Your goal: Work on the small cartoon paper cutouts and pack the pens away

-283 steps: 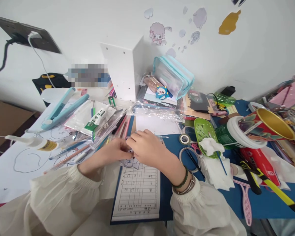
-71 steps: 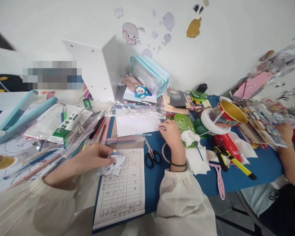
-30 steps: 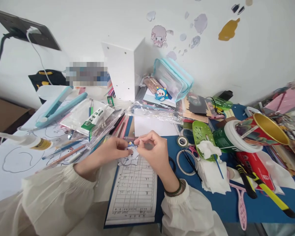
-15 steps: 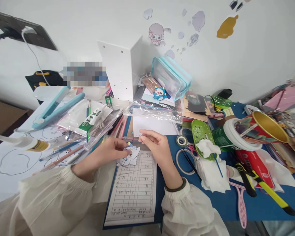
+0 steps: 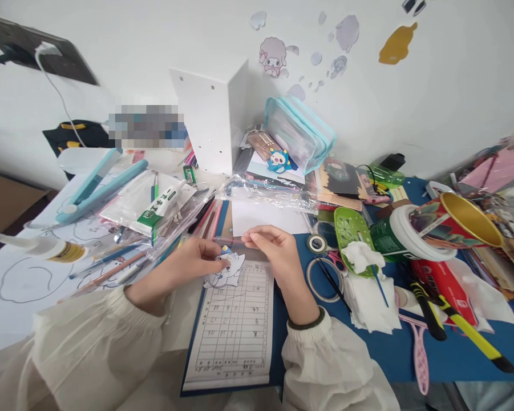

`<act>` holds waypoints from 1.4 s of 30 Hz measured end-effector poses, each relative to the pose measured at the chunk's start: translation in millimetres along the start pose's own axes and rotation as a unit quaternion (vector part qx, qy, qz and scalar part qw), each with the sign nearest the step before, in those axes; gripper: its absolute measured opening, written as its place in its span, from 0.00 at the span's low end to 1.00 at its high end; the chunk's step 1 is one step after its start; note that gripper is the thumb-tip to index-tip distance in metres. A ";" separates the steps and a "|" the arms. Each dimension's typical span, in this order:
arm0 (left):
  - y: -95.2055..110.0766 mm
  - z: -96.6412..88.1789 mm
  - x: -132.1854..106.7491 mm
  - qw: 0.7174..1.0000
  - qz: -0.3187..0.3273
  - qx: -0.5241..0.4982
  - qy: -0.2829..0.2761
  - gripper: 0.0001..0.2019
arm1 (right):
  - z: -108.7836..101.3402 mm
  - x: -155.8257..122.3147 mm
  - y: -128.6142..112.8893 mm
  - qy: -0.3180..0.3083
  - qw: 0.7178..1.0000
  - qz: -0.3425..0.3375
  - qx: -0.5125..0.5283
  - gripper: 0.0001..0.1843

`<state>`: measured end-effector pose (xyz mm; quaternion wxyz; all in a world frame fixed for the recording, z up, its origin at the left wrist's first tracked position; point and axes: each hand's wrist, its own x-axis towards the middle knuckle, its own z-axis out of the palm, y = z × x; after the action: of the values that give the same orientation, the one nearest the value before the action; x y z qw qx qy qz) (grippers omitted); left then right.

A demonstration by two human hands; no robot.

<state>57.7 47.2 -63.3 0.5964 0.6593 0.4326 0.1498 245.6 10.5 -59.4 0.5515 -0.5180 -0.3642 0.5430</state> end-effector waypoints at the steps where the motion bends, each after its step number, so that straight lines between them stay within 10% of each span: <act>1: 0.0 0.1 0.1 1.000 0.003 0.000 0.001 0.20 | 0.1 0.4 0.6 -0.002 1.000 -0.012 -0.009 0.05; 12: 8.4 8.8 -2.6 0.998 0.004 -0.031 0.050 0.17 | 18.7 -5.7 1.5 -0.089 0.996 -0.008 -0.022 0.02; 42: 14.9 15.9 -8.8 0.991 0.038 -0.069 0.104 0.11 | 33.8 -9.8 14.7 -0.016 0.997 -0.019 -0.078 0.03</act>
<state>69.7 31.4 -50.7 0.5862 0.6133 0.4555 0.2697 208.3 5.0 -65.3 0.5135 -0.5442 -0.4238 0.5105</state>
